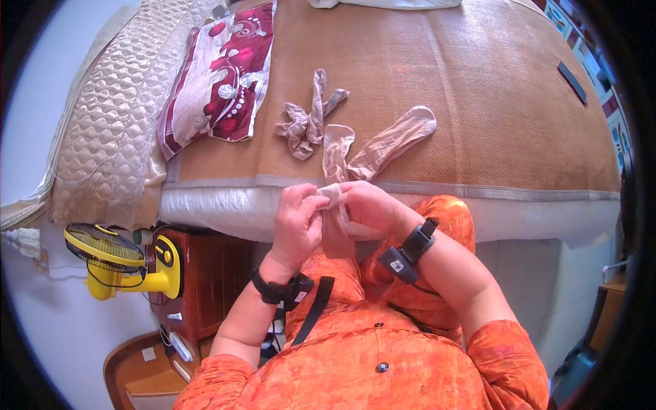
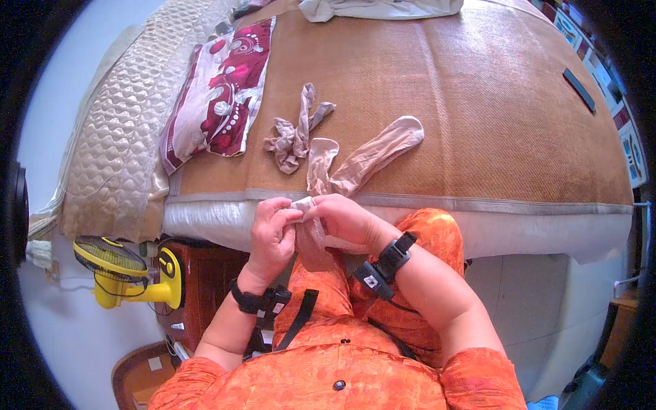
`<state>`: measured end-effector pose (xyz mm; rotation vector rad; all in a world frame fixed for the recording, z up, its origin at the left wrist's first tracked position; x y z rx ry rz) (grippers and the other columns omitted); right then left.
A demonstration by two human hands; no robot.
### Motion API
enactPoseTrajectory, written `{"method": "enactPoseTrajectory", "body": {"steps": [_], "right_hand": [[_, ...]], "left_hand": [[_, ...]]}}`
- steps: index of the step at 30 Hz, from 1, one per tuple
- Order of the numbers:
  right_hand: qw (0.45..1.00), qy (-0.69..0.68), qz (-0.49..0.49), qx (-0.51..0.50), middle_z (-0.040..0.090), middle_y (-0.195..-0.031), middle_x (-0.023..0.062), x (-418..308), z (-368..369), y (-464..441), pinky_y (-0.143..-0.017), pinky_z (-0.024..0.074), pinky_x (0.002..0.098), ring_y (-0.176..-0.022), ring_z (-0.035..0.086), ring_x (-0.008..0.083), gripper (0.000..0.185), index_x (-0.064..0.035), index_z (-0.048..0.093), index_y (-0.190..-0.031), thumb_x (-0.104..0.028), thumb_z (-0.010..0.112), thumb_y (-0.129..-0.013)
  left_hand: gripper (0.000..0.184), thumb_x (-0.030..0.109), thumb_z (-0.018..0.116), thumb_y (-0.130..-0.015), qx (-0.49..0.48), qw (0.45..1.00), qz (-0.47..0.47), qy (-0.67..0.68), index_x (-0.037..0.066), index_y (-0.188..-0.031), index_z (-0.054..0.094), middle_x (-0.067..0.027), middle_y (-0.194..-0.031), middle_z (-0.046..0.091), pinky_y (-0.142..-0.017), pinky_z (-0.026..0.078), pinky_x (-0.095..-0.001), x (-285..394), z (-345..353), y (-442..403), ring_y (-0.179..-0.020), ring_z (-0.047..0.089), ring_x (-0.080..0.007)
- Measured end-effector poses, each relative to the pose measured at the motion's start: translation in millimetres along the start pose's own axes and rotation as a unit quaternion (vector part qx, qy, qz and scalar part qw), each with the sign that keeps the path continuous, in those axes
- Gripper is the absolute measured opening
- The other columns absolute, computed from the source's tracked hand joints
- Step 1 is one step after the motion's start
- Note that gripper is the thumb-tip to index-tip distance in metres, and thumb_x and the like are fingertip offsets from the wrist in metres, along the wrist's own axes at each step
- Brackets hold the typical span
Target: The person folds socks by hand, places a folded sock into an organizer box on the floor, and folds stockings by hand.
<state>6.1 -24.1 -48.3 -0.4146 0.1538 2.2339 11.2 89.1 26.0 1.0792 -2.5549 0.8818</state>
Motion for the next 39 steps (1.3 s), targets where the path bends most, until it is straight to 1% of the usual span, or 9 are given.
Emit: {"method": "enactPoseTrajectory", "body": {"steps": [4,6,9,19,21,29,32,34,39], "right_hand": [[0.994,0.084,-0.071,0.022,0.057,-0.095,0.0051,-1.4,7.0,0.5,-0.072,0.0459,0.0258,-0.085,0.056,0.0121,0.022,0.0006,0.051,-0.102,-0.008,0.051,-0.082],[0.983,0.154,-0.083,0.047,0.058,-0.091,0.0039,-6.6,5.2,1.4,-0.072,0.0455,0.0247,-0.084,0.055,0.011,0.018,-0.0001,0.054,-0.099,-0.007,0.051,-0.082],[0.972,0.194,-0.094,0.089,0.058,-0.086,0.0021,-4.0,-3.6,-0.5,-0.069,0.0446,0.0234,-0.08,0.054,0.0091,0.016,-0.0006,0.055,-0.095,-0.007,0.052,-0.082],[0.966,0.248,-0.006,0.075,0.053,-0.076,-0.0025,10.9,-6.0,0.0,-0.061,0.0428,0.0214,-0.069,0.05,0.0058,0.012,-0.0023,0.055,-0.089,-0.012,0.055,-0.081],[0.974,0.216,-0.009,0.066,0.053,-0.075,-0.0027,12.2,-4.9,0.5,-0.061,0.0424,0.0213,-0.068,0.05,0.0057,0.013,-0.0029,0.055,-0.088,-0.013,0.054,-0.082],[0.983,0.164,-0.037,0.077,0.052,-0.072,-0.0033,5.5,-6.4,3.0,-0.052,0.0394,0.0196,-0.062,0.049,0.0059,0.017,-0.0044,0.055,-0.089,-0.02,0.049,-0.085],[0.981,0.177,-0.029,0.068,0.053,-0.074,-0.0029,2.8,-1.3,4.1,-0.052,0.0394,0.0193,-0.063,0.049,0.0056,0.017,-0.0043,0.054,-0.092,-0.02,0.049,-0.085],[0.988,0.149,-0.031,0.038,0.053,-0.075,-0.0031,-0.1,11.2,6.2,-0.053,0.0393,0.019,-0.063,0.048,0.005,0.019,-0.0037,0.053,-0.095,-0.019,0.05,-0.085],[0.974,0.217,-0.048,0.03,0.054,-0.078,-0.003,-0.1,7.6,3.7,-0.058,0.0415,0.0201,-0.067,0.049,0.005,0.019,-0.0022,0.054,-0.097,-0.016,0.052,-0.084]], "left_hand": [[0.024,-0.001,0.057,-0.067,-0.033,0.999,-0.004,0.018,0.006,-0.091,0.057,-0.0118,-0.096,0.052,-0.075,0.042,-0.0329,-2.2,2.2,4.4,-0.091,0.05,-0.0278],[0.037,0.005,0.06,-0.071,-0.045,0.939,-0.162,0.299,0.007,-0.107,0.05,-0.0103,-0.103,0.051,-0.079,0.04,-0.0306,-20.2,5.2,9.0,-0.098,0.048,-0.0234],[0.045,0.012,0.063,-0.073,-0.059,0.92,-0.269,0.28,0.006,-0.113,0.044,-0.0091,-0.106,0.049,-0.081,0.038,-0.029,-24.2,0.9,7.1,-0.1,0.047,-0.0184],[0.016,-0.001,0.056,-0.076,0.002,0.857,-0.294,0.422,0.004,-0.091,0.055,-0.0008,-0.084,0.056,-0.064,0.044,-0.0204,-33.4,13.6,6.7,-0.075,0.053,-0.0071],[0.024,-0.005,0.056,-0.07,0.036,0.979,-0.12,0.162,0.003,-0.092,0.054,-0.0051,-0.085,0.055,-0.065,0.045,-0.0245,-22.7,0.3,1.2,-0.075,0.055,-0.0142],[0.037,-0.006,0.05,-0.064,-0.068,0.997,0.034,-0.03,0.001,-0.1,0.053,-0.0143,-0.097,0.051,-0.082,0.039,-0.0365,0.4,2.7,3.1,-0.093,0.048,-0.031],[0.033,-0.002,0.052,-0.069,-0.113,0.989,-0.011,0.09,0.0,-0.102,0.052,-0.014,-0.105,0.05,-0.08,0.041,-0.0329,-3.7,-1.9,3.4,-0.095,0.049,-0.0251],[0.029,0.003,0.055,-0.076,-0.056,0.895,-0.267,0.352,0.0,-0.104,0.052,-0.0099,-0.104,0.052,-0.077,0.042,-0.0278,-25.6,-4.7,2.5,-0.092,0.05,-0.0159],[0.024,0.007,0.057,-0.078,-0.219,0.795,-0.339,0.453,0.002,-0.101,0.052,0.0002,-0.087,0.056,-0.07,0.042,-0.0207,-31.9,8.4,2.5,-0.078,0.051,-0.0072]]}}
Point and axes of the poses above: each hand's wrist, its own y-axis away from the middle knuckle, its own z-axis out of the palm, x = y × z, the point moved 4 cm from there along -y, towards the middle knuckle
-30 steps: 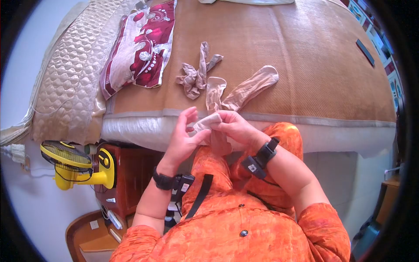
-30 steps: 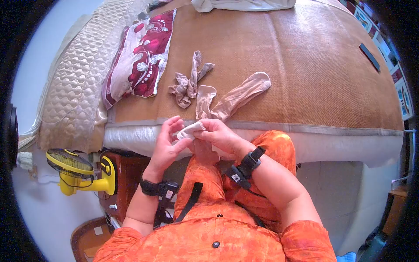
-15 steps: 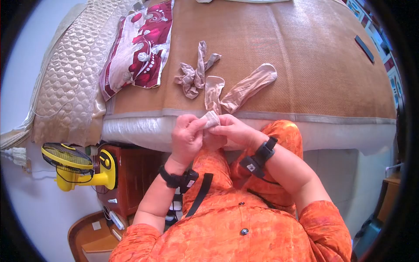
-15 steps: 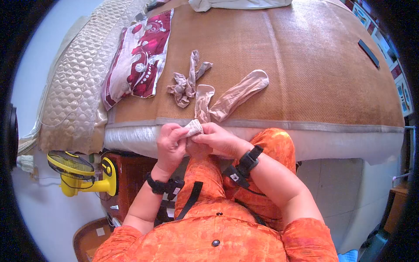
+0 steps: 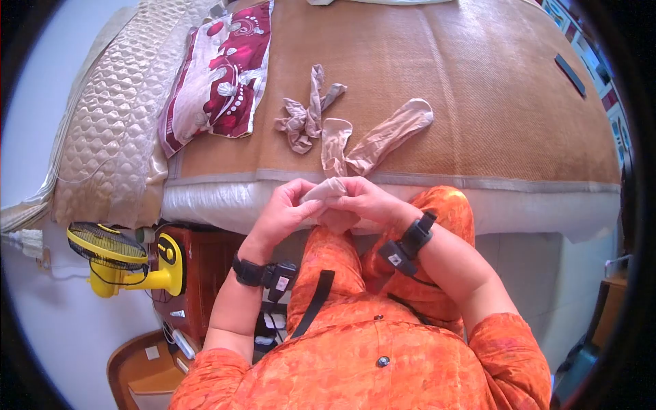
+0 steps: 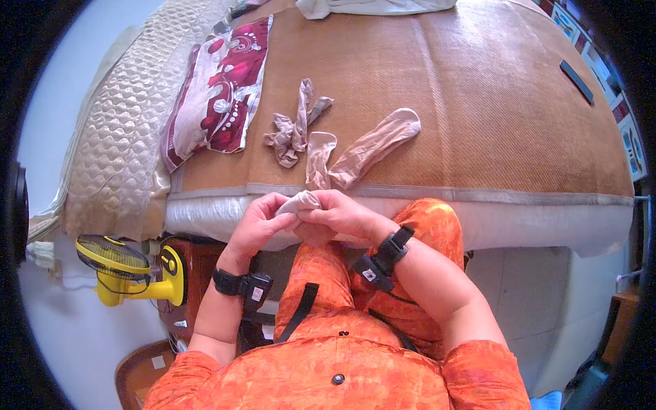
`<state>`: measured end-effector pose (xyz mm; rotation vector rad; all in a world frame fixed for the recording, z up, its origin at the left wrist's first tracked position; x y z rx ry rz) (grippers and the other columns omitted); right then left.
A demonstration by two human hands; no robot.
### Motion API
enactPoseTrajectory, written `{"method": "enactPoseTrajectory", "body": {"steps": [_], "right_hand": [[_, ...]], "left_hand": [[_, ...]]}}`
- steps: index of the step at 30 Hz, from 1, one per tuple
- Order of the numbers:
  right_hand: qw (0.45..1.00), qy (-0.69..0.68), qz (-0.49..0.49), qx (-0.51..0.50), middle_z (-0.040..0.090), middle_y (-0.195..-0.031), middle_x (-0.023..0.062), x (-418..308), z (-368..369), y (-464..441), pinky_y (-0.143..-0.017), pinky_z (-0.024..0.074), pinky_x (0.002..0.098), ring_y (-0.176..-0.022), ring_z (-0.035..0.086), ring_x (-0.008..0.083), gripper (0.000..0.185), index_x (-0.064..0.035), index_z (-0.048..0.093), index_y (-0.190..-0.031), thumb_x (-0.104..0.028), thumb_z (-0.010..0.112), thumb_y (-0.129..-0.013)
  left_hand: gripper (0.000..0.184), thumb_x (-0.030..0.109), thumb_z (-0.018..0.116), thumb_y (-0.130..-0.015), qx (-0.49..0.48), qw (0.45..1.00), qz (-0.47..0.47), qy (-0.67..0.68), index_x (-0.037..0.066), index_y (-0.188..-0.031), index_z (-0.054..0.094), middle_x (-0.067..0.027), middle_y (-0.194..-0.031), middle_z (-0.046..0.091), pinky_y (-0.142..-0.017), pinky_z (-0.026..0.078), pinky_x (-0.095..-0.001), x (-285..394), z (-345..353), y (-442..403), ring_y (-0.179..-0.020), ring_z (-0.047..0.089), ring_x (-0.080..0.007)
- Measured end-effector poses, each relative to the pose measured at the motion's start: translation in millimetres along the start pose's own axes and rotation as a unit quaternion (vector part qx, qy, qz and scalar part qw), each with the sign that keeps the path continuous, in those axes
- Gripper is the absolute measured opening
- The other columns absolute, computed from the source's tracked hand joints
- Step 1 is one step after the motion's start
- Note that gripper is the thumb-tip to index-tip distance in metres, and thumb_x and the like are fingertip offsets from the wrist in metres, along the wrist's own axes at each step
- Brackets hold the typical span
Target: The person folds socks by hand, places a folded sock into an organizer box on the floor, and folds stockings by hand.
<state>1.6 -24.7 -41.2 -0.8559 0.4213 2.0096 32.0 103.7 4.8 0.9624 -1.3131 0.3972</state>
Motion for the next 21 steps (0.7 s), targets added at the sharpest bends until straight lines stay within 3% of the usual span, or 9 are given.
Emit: {"method": "enactPoseTrajectory", "body": {"steps": [2,4,6,8,9,12,14,15,21], "right_hand": [[0.999,0.042,0.002,0.003,0.054,-0.079,-0.0027,0.6,-3.0,1.5,-0.06,0.0423,0.0206,-0.07,0.05,0.0052,0.02,-0.0016,0.055,-0.097,-0.015,0.053,-0.083],[0.995,0.087,0.048,0.011,0.055,-0.082,-0.0023,1.6,-3.0,3.4,-0.063,0.0428,0.021,-0.073,0.051,0.0058,0.02,-0.0016,0.056,-0.097,-0.014,0.055,-0.082],[0.995,0.091,0.035,0.021,0.056,-0.082,-0.0019,7.2,-7.7,0.1,-0.064,0.0429,0.0212,-0.074,0.051,0.0061,0.02,-0.0015,0.056,-0.097,-0.014,0.054,-0.082],[0.995,0.094,0.023,0.032,0.056,-0.083,-0.0015,13.4,-12.8,-1.9,-0.066,0.043,0.0215,-0.075,0.051,0.0064,0.019,-0.0013,0.056,-0.097,-0.013,0.054,-0.082],[0.994,0.102,0.011,0.033,0.057,-0.083,-0.0009,13.1,-13.8,-3.5,-0.067,0.0433,0.022,-0.076,0.052,0.007,0.019,-0.001,0.056,-0.097,-0.012,0.054,-0.082],[0.993,0.115,0.023,0.033,0.058,-0.085,0.0007,14.1,-18.0,-5.9,-0.071,0.0435,0.023,-0.078,0.053,0.0085,0.019,-0.0003,0.056,-0.097,-0.01,0.053,-0.081],[0.991,0.122,0.048,0.032,0.058,-0.087,0.0017,15.0,-17.8,-5.0,-0.073,0.0434,0.0235,-0.079,0.054,0.0094,0.019,0.0002,0.056,-0.097,-0.009,0.052,-0.081],[0.997,0.066,0.042,0.027,0.058,-0.088,0.0025,10.7,-12.9,-3.1,-0.073,0.0434,0.0231,-0.079,0.055,0.01,0.02,0.0003,0.055,-0.098,-0.005,0.05,-0.079],[0.997,-0.061,0.039,0.014,0.057,-0.095,0.0047,7.6,-10.4,-0.4,-0.074,0.0438,0.0235,-0.086,0.055,0.0118,0.033,0.0005,0.053,-0.1,0.008,0.04,-0.07]], "left_hand": [[0.015,0.006,0.057,-0.078,0.02,0.997,0.042,-0.058,0.003,-0.092,0.052,0.0019,-0.082,0.054,-0.066,0.042,-0.0199,1.2,-0.4,-0.3,-0.073,0.049,-0.0048],[0.013,0.005,0.057,-0.078,0.046,0.995,0.068,-0.047,0.003,-0.089,0.052,0.0022,-0.08,0.054,-0.065,0.041,-0.0197,-3.0,0.8,-2.0,-0.071,0.048,-0.0044],[0.011,0.004,0.058,-0.077,0.073,0.992,0.094,-0.036,0.004,-0.086,0.051,0.0025,-0.079,0.053,-0.064,0.041,-0.0195,-6.1,0.6,-3.6,-0.07,0.047,-0.004],[0.01,0.002,0.058,-0.077,0.179,0.965,0.141,-0.128,0.005,-0.085,0.052,0.0021,-0.079,0.053,-0.062,0.042,-0.0197,-5.2,-4.2,-2.1,-0.071,0.048,-0.0032],[0.01,0.002,0.058,-0.077,0.179,0.966,0.14,-0.127,0.005,-0.085,0.052,0.0021,-0.079,0.053,-0.062,0.042,-0.0197,-5.1,-1.8,-2.0,-0.071,0.048,-0.0032],[0.015,-0.006,0.051,-0.071,0.241,0.933,0.147,-0.221,0.003,-0.084,0.055,-0.0046,-0.079,0.056,-0.057,0.043,-0.0235,-2.7,2.0,0.3,-0.069,0.053,-0.0087],[0.021,-0.007,0.051,-0.067,0.235,0.852,0.302,-0.356,0.003,-0.085,0.056,-0.0102,-0.081,0.056,-0.06,0.046,-0.0293,3.6,11.9,2.7,-0.07,0.057,-0.0208],[0.025,-0.005,0.053,-0.064,0.229,0.844,0.288,-0.389,0.004,-0.087,0.056,-0.0139,-0.084,0.056,-0.064,0.046,-0.0345,2.4,14.5,2.7,-0.074,0.056,-0.0304],[0.027,0.001,0.056,-0.063,0.172,0.796,0.304,-0.495,0.003,-0.09,0.056,-0.014,-0.094,0.055,-0.075,0.043,-0.0378,13.4,22.4,7.7,-0.086,0.053,-0.0312]]}}
Point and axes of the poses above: each hand's wrist, its own y-axis away from the middle knuckle, its own z-axis out of the palm, x = y × z, the point moved 4 cm from there along -y, towards the middle knuckle
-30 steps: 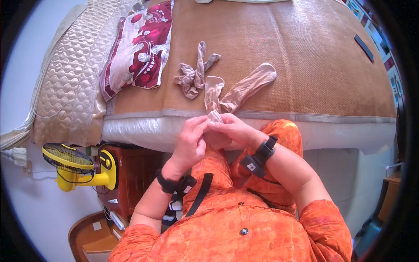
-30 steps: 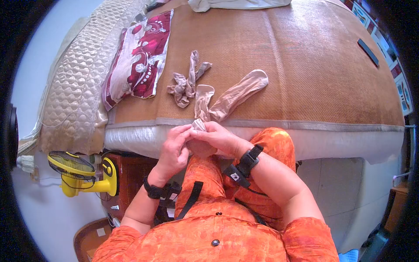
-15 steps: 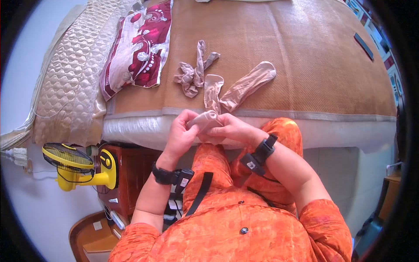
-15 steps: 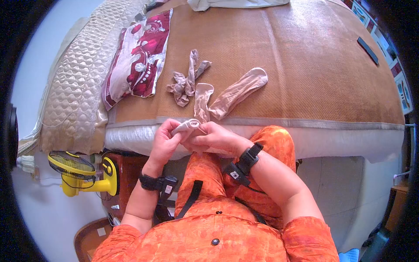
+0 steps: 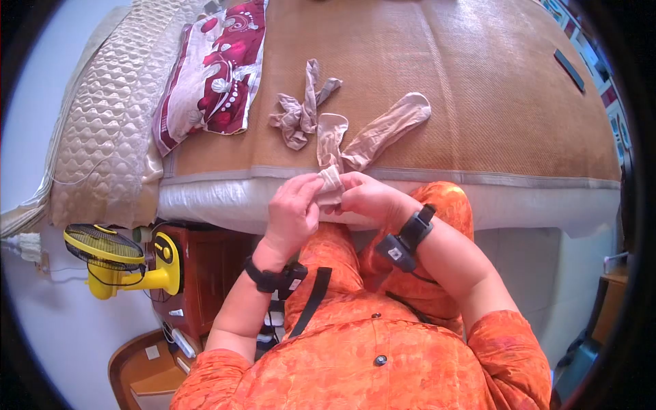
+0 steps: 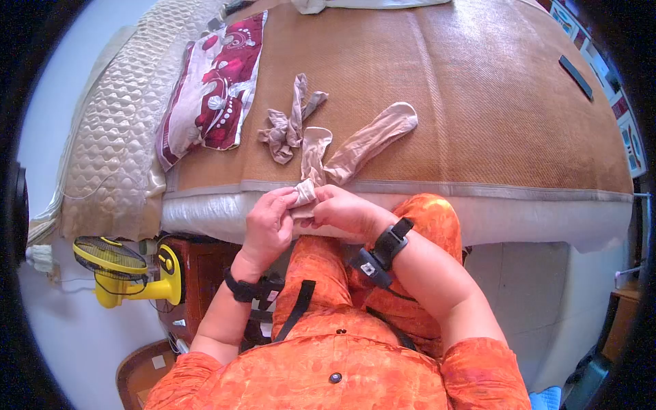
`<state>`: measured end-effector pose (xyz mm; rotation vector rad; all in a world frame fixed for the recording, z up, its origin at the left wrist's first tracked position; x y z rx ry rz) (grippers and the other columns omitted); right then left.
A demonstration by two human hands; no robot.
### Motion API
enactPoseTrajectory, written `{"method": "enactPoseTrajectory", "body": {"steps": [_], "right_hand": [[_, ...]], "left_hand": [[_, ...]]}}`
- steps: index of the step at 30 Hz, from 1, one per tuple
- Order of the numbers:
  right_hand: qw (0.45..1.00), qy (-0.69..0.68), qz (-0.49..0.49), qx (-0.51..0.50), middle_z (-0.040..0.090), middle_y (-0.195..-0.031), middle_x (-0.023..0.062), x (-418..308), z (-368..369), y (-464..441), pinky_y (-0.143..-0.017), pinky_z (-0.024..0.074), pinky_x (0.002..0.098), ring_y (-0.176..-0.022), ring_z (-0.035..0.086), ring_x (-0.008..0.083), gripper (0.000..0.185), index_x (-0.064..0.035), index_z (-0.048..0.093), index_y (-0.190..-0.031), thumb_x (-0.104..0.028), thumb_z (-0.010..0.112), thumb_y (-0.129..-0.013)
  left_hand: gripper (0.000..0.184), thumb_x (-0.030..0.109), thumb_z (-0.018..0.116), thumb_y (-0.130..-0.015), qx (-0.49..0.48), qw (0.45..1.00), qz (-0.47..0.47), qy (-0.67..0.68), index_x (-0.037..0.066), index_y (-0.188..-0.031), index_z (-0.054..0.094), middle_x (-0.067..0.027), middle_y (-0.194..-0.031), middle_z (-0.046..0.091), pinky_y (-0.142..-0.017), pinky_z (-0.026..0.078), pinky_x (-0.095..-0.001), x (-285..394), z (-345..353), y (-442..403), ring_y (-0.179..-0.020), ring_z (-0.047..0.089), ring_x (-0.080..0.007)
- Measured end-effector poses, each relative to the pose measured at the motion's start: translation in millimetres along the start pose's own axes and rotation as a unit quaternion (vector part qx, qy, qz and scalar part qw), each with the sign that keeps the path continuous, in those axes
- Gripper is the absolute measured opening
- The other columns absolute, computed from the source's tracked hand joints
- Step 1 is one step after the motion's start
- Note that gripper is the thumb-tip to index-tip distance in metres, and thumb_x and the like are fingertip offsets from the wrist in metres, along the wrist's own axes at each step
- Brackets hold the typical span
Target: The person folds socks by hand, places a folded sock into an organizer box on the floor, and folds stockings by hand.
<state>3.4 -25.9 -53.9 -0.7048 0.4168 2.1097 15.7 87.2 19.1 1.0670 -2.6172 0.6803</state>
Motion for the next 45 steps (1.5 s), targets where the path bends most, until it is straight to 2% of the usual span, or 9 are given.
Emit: {"method": "enactPoseTrajectory", "body": {"steps": [8,16,18,22,26,30,42,44,45], "right_hand": [[0.997,-0.057,0.05,-0.024,0.054,-0.103,0.009,0.8,8.0,4.4,-0.08,0.0442,0.0251,-0.094,0.054,0.0153,0.033,0.0006,0.051,-0.103,0.01,0.04,-0.073],[0.995,0.048,0.092,-0.003,0.06,-0.075,0.0034,6.7,-5.8,4.6,-0.058,0.048,0.0243,-0.065,0.058,0.0098,0.021,-0.0021,0.056,-0.093,-0.02,0.047,-0.086],[0.992,0.099,0.08,0.021,0.059,-0.072,0.0026,6.4,-5.5,0.9,-0.057,0.0465,0.0237,-0.063,0.056,0.0091,0.023,-0.0026,0.056,-0.089,-0.023,0.047,-0.087],[0.964,0.258,-0.002,0.056,0.054,-0.07,0.0005,4.6,-13.3,-8.5,-0.056,0.0414,0.021,-0.062,0.049,0.007,0.024,-0.0031,0.053,-0.084,-0.027,0.053,-0.084],[0.901,0.357,-0.151,0.193,0.049,-0.078,0.0005,-7.4,-20.5,-6.0,-0.061,0.0403,0.0208,-0.071,0.046,0.0072,0.03,-0.0035,0.048,-0.093,-0.021,0.064,-0.075],[0.961,0.207,-0.11,0.148,0.05,-0.077,0.0,-8.3,-10.9,-5.4,-0.063,0.0412,0.022,-0.069,0.046,0.0074,0.027,-0.0041,0.048,-0.095,-0.019,0.062,-0.077],[0.96,0.217,-0.094,0.149,0.053,-0.072,0.0013,-2.8,-12.5,-8.2,-0.057,0.0413,0.021,-0.064,0.048,0.0081,0.017,-0.001,0.053,-0.086,-0.016,0.058,-0.08],[0.804,0.423,-0.288,0.302,0.05,-0.067,0.0037,-14.3,-20.4,-1.6,-0.054,0.0402,0.0229,-0.059,0.046,0.0103,0.019,-0.0014,0.052,-0.08,-0.017,0.062,-0.076],[0.804,0.424,-0.289,0.3,0.05,-0.067,0.0037,-18.9,-15.5,1.7,-0.054,0.0402,0.0229,-0.059,0.046,0.0103,0.019,-0.0014,0.052,-0.08,-0.017,0.062,-0.076]], "left_hand": [[0.027,0.005,0.061,-0.067,-0.074,0.993,-0.034,0.08,0.0,-0.092,0.053,-0.0166,-0.1,0.052,-0.077,0.044,-0.0343,-3.3,2.7,8.9,-0.092,0.052,-0.0297],[0.023,0.006,0.063,-0.072,-0.087,0.973,-0.091,0.195,0.0,-0.091,0.052,-0.0085,-0.095,0.055,-0.071,0.046,-0.0264,-9.9,7.5,12.9,-0.084,0.055,-0.0164],[0.021,0.006,0.059,-0.076,-0.096,0.84,-0.278,0.455,0.001,-0.095,0.05,-0.005,-0.091,0.056,-0.07,0.046,-0.0243,-21.9,19.4,22.6,-0.079,0.054,-0.0111],[0.017,0.008,0.052,-0.082,-0.08,0.815,-0.316,0.479,0.0,-0.097,0.049,-0.0042,-0.089,0.057,-0.072,0.045,-0.024,-39.3,27.6,28.9,-0.078,0.055,-0.0097],[0.021,0.013,0.046,-0.086,-0.037,0.689,-0.368,0.623,0.0,-0.102,0.048,-0.0069,-0.095,0.056,-0.074,0.046,-0.0276,-41.3,32.2,31.0,-0.084,0.056,-0.0134],[0.03,0.019,0.041,-0.088,-0.057,0.604,-0.366,0.705,-0.002,-0.109,0.045,-0.0096,-0.102,0.054,-0.08,0.045,-0.0311,-31.5,31.8,26.3,-0.091,0.055,-0.0168],[0.03,0.016,0.042,-0.087,-0.072,0.571,-0.392,0.718,0.001,-0.114,0.042,-0.0093,-0.105,0.053,-0.081,0.045,-0.032,-33.9,43.6,24.4,-0.094,0.055,-0.0192],[0.028,0.014,0.043,-0.086,-0.026,0.582,-0.408,0.703,0.003,-0.112,0.043,-0.0086,-0.102,0.054,-0.079,0.046,-0.0326,-38.5,44.9,26.4,-0.092,0.055,-0.0189],[0.025,0.013,0.044,-0.086,0.02,0.59,-0.425,0.687,0.005,-0.11,0.044,-0.0079,-0.1,0.055,-0.076,0.047,-0.0332,-42.0,43.8,27.6,-0.09,0.056,-0.0187]]}}
Point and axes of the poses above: each hand's wrist, its own y-axis away from the middle knuckle, its own z-axis out of the palm, x = y × z, the point moved 4 cm from there along -y, towards the middle knuckle
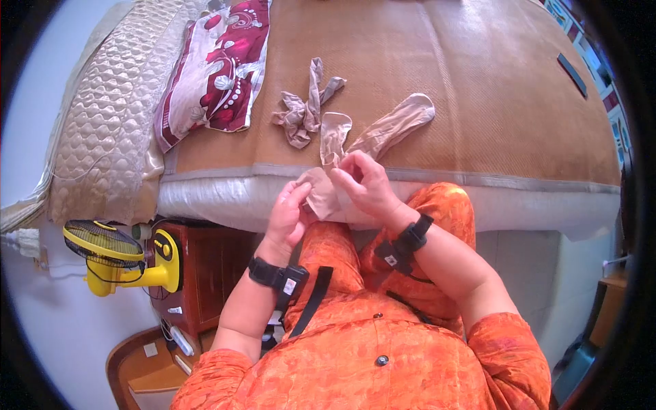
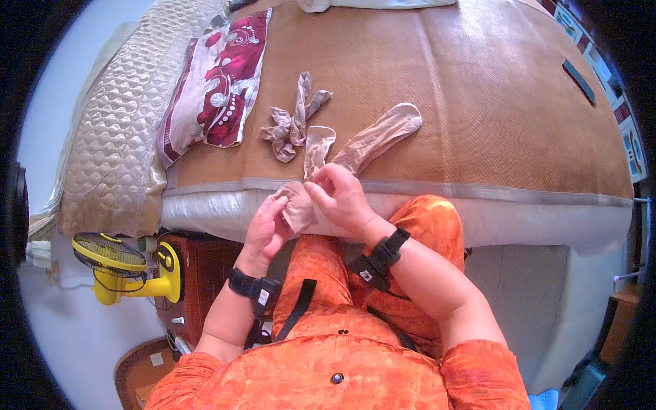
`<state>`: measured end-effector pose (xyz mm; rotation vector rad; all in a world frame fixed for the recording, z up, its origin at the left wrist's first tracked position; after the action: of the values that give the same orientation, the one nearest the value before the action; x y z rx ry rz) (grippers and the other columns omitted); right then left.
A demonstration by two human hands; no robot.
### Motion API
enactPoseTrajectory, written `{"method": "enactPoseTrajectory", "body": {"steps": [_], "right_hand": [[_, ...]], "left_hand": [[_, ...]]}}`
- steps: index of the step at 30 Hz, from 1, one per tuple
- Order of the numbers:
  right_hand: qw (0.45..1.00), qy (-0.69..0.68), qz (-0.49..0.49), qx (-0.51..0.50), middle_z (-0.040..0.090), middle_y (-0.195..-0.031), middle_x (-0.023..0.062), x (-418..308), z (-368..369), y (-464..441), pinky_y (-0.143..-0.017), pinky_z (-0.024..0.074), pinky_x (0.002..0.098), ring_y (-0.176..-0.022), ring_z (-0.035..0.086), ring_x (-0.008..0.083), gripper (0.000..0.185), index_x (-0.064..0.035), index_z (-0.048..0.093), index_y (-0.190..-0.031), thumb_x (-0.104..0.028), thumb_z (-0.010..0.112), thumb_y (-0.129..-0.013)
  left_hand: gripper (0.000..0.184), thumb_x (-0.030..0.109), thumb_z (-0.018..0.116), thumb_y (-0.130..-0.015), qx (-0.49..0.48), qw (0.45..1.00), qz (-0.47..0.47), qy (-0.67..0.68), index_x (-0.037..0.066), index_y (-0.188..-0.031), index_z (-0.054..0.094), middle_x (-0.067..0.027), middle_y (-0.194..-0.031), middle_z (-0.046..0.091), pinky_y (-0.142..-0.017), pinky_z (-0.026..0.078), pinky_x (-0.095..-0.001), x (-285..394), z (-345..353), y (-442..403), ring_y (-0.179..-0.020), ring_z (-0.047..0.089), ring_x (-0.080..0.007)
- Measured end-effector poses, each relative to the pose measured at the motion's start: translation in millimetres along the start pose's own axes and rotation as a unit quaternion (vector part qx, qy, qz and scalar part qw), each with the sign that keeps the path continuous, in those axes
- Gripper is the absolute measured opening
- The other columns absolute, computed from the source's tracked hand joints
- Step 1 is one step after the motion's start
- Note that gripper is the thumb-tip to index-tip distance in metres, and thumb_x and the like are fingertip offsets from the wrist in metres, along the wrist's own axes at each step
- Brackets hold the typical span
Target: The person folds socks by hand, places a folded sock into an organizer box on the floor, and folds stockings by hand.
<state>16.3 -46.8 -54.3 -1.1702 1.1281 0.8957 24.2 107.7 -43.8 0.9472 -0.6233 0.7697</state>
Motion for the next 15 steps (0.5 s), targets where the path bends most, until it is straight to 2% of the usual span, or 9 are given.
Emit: {"method": "enactPoseTrajectory", "body": {"steps": [2,3,4,7,9,10,12,13,15], "right_hand": [[0.992,0.041,0.015,-0.115,0.048,-0.066,0.0079,-18.0,0.7,2.7,-0.053,0.0397,0.0256,-0.059,0.047,0.0132,0.025,-0.002,0.05,-0.075,-0.02,0.066,-0.072],[0.988,0.083,-0.017,-0.129,0.048,-0.065,0.0099,-21.7,3.5,6.1,-0.052,0.0406,0.03,-0.058,0.048,0.0182,0.031,-0.0023,0.048,-0.071,-0.025,0.069,-0.068],[0.987,0.098,-0.083,-0.1,0.048,-0.062,0.0117,-22.6,7.0,8.2,-0.054,0.0421,0.0336,-0.057,0.05,0.0237,0.032,-0.0023,0.047,-0.069,-0.026,0.069,-0.066],[0.98,0.151,-0.11,-0.073,0.05,-0.062,0.0121,-15.7,10.0,10.2,-0.056,0.0434,0.0348,-0.059,0.052,0.0277,0.029,-0.0015,0.049,-0.067,-0.024,0.067,-0.068],[0.988,0.111,-0.024,-0.106,0.054,-0.065,0.0127,-5.5,9.8,8.9,-0.056,0.044,0.0326,-0.059,0.055,0.0233,0.023,0.0009,0.054,-0.072,-0.021,0.062,-0.073],[0.988,0.111,-0.024,-0.107,0.054,-0.065,0.0127,-5.2,8.6,8.0,-0.056,0.044,0.0326,-0.059,0.055,0.0233,0.023,0.0009,0.054,-0.072,-0.021,0.062,-0.073],[0.982,-0.001,0.106,-0.156,0.058,-0.066,0.0115,4.5,9.6,6.4,-0.054,0.044,0.0308,-0.057,0.054,0.0175,0.023,0.0039,0.057,-0.079,-0.019,0.056,-0.079],[0.973,-0.066,0.145,-0.166,0.059,-0.066,0.0065,13.0,13.8,4.9,-0.052,0.0437,0.0275,-0.055,0.053,0.012,0.024,0.0037,0.059,-0.079,-0.019,0.053,-0.082],[0.958,-0.144,0.196,-0.15,0.058,-0.065,0.0039,16.4,11.8,4.9,-0.052,0.0432,0.0262,-0.055,0.052,0.0109,0.023,0.0018,0.06,-0.076,-0.02,0.053,-0.082]], "left_hand": [[0.021,0.012,0.044,-0.085,0.044,0.999,0.02,-0.019,0.007,-0.105,0.044,-0.0071,-0.097,0.055,-0.074,0.048,-0.0334,-1.2,-0.8,-2.8,-0.088,0.056,-0.0181],[0.016,0.012,0.045,-0.084,0.087,0.995,0.036,-0.038,0.009,-0.1,0.045,-0.0063,-0.095,0.055,-0.071,0.049,-0.0336,-1.5,-2.5,-3.7,-0.086,0.056,-0.0175],[0.016,0.012,0.045,-0.084,0.087,0.995,0.036,-0.038,0.009,-0.1,0.045,-0.0063,-0.095,0.055,-0.071,0.049,-0.0336,-4.5,-3.1,-6.3,-0.086,0.056,-0.0175],[0.008,0.013,0.045,-0.085,0.096,0.992,0.072,-0.049,0.01,-0.092,0.043,-0.0055,-0.09,0.056,-0.066,0.05,-0.0334,-11.2,-1.2,-12.5,-0.078,0.057,-0.0159],[0.008,0.013,0.045,-0.085,0.09,0.991,0.081,-0.056,0.01,-0.092,0.043,-0.006,-0.088,0.056,-0.064,0.05,-0.0331,-11.6,0.6,-13.6,-0.075,0.057,-0.0161],[0.008,0.012,0.045,-0.085,0.085,0.99,0.09,-0.062,0.01,-0.092,0.043,-0.0066,-0.086,0.056,-0.063,0.05,-0.0327,-10.9,1.3,-13.4,-0.073,0.058,-0.0162],[0.007,0.011,0.045,-0.085,0.086,0.988,0.112,-0.068,0.009,-0.091,0.042,-0.007,-0.085,0.056,-0.062,0.051,-0.032,-11.1,0.6,-14.2,-0.072,0.058,-0.0159],[0.007,0.01,0.045,-0.085,0.085,0.985,0.133,-0.074,0.008,-0.09,0.041,-0.0074,-0.083,0.056,-0.061,0.051,-0.0313,-10.6,-0.2,-14.5,-0.07,0.058,-0.0156],[0.007,0.009,0.045,-0.085,0.093,0.978,0.155,-0.106,0.007,-0.09,0.041,-0.0076,-0.083,0.056,-0.06,0.051,-0.0307,-9.2,-5.0,-16.5,-0.07,0.058,-0.0151]]}}
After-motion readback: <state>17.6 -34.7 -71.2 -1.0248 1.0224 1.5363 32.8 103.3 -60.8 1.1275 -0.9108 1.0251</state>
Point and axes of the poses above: each hand's wrist, its own y-axis away from the middle knuckle, its own z-axis out of the palm, x = y × z, the point moved 4 cm from there along -y, towards the middle knuckle
